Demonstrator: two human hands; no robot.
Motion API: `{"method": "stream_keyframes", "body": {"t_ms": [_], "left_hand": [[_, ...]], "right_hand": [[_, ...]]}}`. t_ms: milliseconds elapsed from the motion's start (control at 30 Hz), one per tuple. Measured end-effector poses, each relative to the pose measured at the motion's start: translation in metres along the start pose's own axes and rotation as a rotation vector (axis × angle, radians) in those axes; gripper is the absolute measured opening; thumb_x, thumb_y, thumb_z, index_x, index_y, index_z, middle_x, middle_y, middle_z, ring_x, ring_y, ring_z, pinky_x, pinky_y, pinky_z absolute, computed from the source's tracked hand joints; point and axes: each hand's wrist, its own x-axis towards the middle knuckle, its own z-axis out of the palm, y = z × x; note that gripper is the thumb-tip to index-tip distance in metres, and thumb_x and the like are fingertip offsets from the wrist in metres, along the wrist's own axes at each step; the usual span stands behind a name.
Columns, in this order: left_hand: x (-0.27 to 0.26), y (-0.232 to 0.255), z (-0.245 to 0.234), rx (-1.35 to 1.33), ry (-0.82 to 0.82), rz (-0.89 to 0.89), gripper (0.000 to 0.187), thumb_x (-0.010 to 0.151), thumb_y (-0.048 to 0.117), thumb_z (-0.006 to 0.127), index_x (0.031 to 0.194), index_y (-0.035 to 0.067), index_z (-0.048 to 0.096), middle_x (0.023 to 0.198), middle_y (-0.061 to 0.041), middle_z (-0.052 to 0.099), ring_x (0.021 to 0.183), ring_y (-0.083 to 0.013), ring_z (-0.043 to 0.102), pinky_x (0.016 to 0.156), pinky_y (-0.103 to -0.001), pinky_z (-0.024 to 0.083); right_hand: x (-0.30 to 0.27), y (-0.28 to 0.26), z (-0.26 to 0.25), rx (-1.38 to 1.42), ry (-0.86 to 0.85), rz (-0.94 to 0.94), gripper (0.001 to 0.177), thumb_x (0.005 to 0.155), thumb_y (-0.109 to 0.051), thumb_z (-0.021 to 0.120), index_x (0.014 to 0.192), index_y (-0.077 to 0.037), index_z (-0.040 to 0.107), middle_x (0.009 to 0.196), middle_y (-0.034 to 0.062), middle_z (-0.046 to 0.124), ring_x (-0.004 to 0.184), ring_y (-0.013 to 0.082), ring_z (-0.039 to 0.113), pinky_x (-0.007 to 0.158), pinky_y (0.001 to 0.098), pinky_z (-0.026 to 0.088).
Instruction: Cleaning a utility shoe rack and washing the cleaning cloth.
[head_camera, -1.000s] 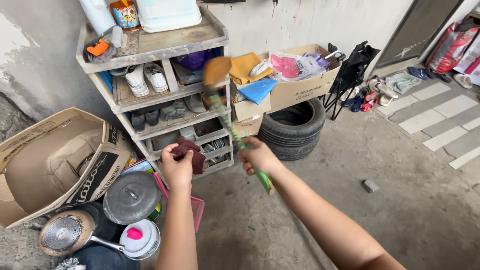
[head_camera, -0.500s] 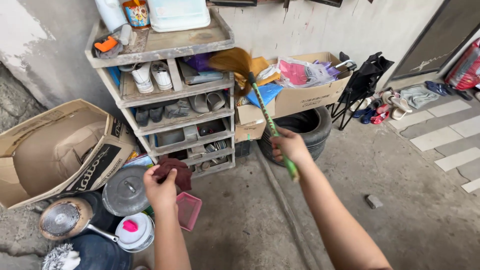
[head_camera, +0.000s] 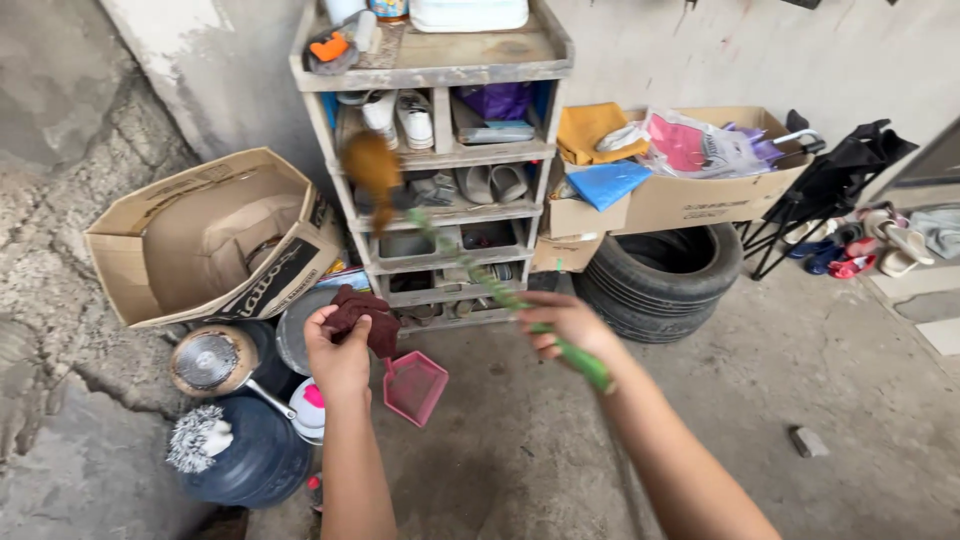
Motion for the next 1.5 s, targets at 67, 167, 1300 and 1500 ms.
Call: {"method": "stream_keyframes", "body": {"t_ms": [67, 167, 1300, 1500], "left_hand": [[0.009, 0.000, -0.013, 0.016, 0.002, 0.020, 0.045, 0.085, -0.004, 0.077, 0.122, 0.008, 0.055, 0.109, -0.005, 0.067, 0.098, -0.0142, 0.064, 0.088, -0.029, 0.052], [0.021, 0.002, -0.030, 0.023, 0.009, -0.016, 0.046, 0.084, -0.004, 0.077, 0.122, 0.009, 0.055, 0.107, -0.005, 0.065, 0.097, -0.0145, 0.063, 0.088, -0.030, 0.052], [0.115, -0.026, -0.128, -0.031, -0.159, -0.199, 0.048, 0.085, -0.005, 0.077, 0.125, 0.010, 0.054, 0.113, -0.006, 0.065, 0.103, -0.0155, 0.064, 0.090, -0.030, 0.053], [0.115, -0.019, -0.142, -0.101, -0.131, -0.255, 0.049, 0.083, -0.004, 0.075, 0.125, 0.009, 0.053, 0.114, -0.005, 0.066, 0.098, -0.0136, 0.066, 0.082, -0.029, 0.054]], "right_hand": [[-0.003, 0.000, -0.030, 0.023, 0.055, -0.026, 0.054, 0.091, -0.002, 0.061, 0.144, -0.001, 0.052, 0.080, 0.0053, 0.061, 0.046, 0.0068, 0.042, 0.038, 0.0219, 0.033], [0.007, 0.013, -0.059, -0.046, 0.326, -0.099, 0.054, 0.092, -0.003, 0.060, 0.146, -0.003, 0.052, 0.075, 0.0040, 0.053, 0.046, 0.0074, 0.040, 0.037, 0.0232, 0.031], [0.099, 0.089, 0.177, -0.139, 0.341, 0.171, 0.049, 0.092, -0.002, 0.061, 0.141, -0.006, 0.057, 0.072, 0.0072, 0.056, 0.045, 0.0093, 0.042, 0.037, 0.0252, 0.035], [0.096, 0.067, 0.149, -0.343, 0.140, 0.231, 0.050, 0.093, -0.006, 0.063, 0.143, -0.001, 0.055, 0.073, 0.0060, 0.060, 0.044, 0.0081, 0.045, 0.035, 0.0221, 0.036]]}}
